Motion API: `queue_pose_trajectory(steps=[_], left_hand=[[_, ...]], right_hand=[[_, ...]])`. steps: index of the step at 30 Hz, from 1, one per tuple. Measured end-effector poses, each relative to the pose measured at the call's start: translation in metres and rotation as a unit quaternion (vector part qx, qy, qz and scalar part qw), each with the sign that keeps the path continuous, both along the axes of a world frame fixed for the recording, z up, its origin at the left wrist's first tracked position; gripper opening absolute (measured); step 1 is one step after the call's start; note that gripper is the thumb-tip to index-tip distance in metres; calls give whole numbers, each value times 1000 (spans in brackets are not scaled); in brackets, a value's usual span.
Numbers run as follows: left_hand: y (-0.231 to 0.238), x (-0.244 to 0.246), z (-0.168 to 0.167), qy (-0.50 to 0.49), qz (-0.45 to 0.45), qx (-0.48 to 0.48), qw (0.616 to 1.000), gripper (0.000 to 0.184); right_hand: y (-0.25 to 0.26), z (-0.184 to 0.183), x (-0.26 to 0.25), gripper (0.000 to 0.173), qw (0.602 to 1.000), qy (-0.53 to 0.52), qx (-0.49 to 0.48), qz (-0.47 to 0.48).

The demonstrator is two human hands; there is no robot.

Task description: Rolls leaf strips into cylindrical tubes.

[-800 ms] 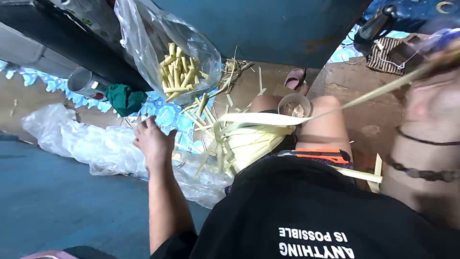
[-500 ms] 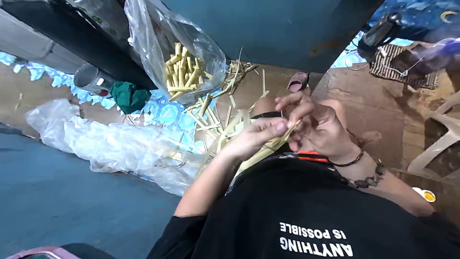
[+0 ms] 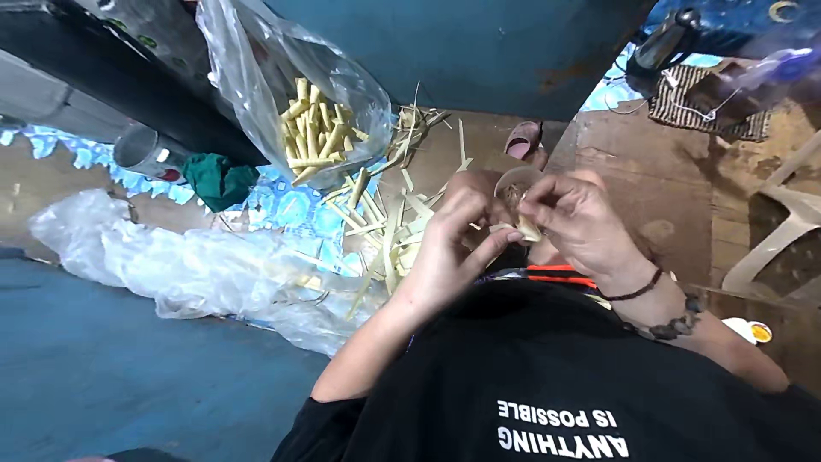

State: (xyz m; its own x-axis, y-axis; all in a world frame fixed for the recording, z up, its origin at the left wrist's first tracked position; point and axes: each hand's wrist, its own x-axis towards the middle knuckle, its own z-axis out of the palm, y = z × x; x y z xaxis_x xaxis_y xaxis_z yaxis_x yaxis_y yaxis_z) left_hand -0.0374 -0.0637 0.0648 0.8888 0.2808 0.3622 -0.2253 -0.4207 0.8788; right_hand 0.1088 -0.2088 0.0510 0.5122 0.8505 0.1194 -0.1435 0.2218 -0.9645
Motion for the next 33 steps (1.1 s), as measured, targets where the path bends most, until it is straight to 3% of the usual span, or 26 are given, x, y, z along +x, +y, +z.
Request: queue_pose_trajectory(steps=[3, 6, 8, 10, 14, 17, 20, 23, 25, 28, 32, 33], left_hand=[[1, 1, 1, 14, 27, 27, 999, 14], [6, -4, 6, 63, -15, 39, 997, 23], [6, -4, 8, 69, -30, 16, 997, 27], [1, -1, 4, 42, 4, -1, 999, 17], [1, 1, 5, 55, 23, 54, 997, 18], [3, -1, 8, 82, 4, 59, 995, 30], [0, 1, 3, 44, 24, 31, 998, 12], [1, 1, 4, 61, 28, 46, 997, 20], [1, 0, 4, 73, 21, 42, 996, 28], [-2, 1, 2, 52, 18, 30, 998, 17], [-2, 3, 1, 53, 45, 46, 997, 19], [-1, 3, 0, 44, 45, 45, 997, 21]], right_hand=[[-3, 0, 0, 26, 996, 4, -16, 92], [-7, 4, 7, 13, 996, -73, -32, 43], [-7, 6, 9, 8, 999, -24, -38, 10], [-4, 6, 6, 6, 998, 22, -54, 27], [-6, 2, 3, 26, 992, -36, -63, 105], [-6, 1, 9, 17, 998, -15, -58, 35], [-4, 2, 2, 10, 994, 52, -79, 48], [-8, -3, 2, 22, 992, -20, -70, 105], [-9, -1, 4, 21, 995, -45, -64, 62], [-6, 3, 0, 16, 995, 40, -85, 29], [-8, -7, -5, 26, 994, -58, -74, 62], [-9, -5, -5, 27, 995, -38, -78, 54]])
